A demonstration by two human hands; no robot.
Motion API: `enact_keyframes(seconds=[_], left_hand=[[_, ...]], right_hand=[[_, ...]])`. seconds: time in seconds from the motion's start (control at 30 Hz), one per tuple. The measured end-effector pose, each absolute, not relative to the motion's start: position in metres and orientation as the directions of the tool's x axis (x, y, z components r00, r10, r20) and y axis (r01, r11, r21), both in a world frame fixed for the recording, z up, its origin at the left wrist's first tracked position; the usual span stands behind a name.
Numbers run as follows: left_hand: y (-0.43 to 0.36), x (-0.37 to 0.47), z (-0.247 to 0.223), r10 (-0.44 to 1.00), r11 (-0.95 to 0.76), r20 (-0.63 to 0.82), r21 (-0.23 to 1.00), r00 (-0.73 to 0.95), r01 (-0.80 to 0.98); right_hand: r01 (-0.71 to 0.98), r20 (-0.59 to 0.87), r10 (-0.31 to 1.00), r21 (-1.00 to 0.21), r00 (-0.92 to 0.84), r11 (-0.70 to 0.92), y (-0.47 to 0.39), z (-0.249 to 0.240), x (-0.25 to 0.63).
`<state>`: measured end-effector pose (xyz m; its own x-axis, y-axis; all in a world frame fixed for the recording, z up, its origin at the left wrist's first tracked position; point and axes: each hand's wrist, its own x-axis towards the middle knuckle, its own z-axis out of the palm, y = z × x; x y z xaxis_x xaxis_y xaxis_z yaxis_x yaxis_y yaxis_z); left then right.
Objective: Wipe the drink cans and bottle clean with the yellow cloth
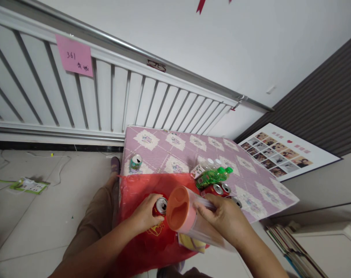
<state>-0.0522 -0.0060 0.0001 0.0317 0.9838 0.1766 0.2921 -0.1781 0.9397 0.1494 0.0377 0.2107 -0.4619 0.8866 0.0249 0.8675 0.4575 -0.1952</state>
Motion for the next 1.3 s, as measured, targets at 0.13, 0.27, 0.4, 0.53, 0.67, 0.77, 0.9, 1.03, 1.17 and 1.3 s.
enact_keyframes(seconds=[0.13,0.27,0.4,0.53,0.67,0.77,0.9,1.03,1.17,1.3], left_hand=[[-0.0053,-0.052,-0.0018,0.983,-0.181,0.179,0.939,0.032,0.292],[-0.0045,-0.0518,-0.0025,0.984,-0.18,0.176,0.939,0.039,0.294],[-0.0047,-0.0517,-0.003,0.983,-0.184,0.181,0.939,0.036,0.29],[-0.0054,-0.0515,-0.0036,0.983,-0.185,0.183,0.941,0.035,0.285],[-0.0052,-0.0515,-0.0035,0.983,-0.184,0.183,0.94,0.03,0.286],[-0.0051,-0.0515,-0.0029,0.983,-0.183,0.182,0.94,0.031,0.288],[-0.0055,-0.0516,-0.002,0.984,-0.179,0.176,0.938,0.037,0.297],[-0.0055,-0.052,-0.0015,0.983,-0.18,0.178,0.94,0.036,0.289],[-0.0053,-0.0527,-0.0015,0.984,-0.18,0.176,0.942,0.038,0.285],[-0.0054,-0.0522,-0.0024,0.984,-0.18,0.178,0.941,0.032,0.288]], right_hand=[[0.873,-0.007,0.889,-0.192,-0.458,0.448,0.0381,0.2097,0.1505],[0.877,-0.015,0.893,-0.194,-0.45,0.439,0.0387,0.2085,0.1517],[0.888,-0.021,0.901,-0.182,-0.433,0.423,0.0385,0.2087,0.1502],[0.893,-0.039,0.907,-0.196,-0.419,0.404,0.0379,0.2095,0.1475],[0.898,-0.036,0.912,-0.19,-0.409,0.396,0.0381,0.2091,0.147],[0.896,-0.03,0.912,-0.201,-0.409,0.395,0.0384,0.2083,0.1479],[0.893,-0.029,0.911,-0.213,-0.412,0.397,0.0393,0.2067,0.1499],[0.897,-0.041,0.914,-0.212,-0.404,0.387,0.0405,0.2049,0.151],[0.897,-0.043,0.913,-0.212,-0.406,0.389,0.0402,0.2054,0.1492],[0.89,-0.024,0.908,-0.214,-0.417,0.403,0.0384,0.2074,0.1469]])
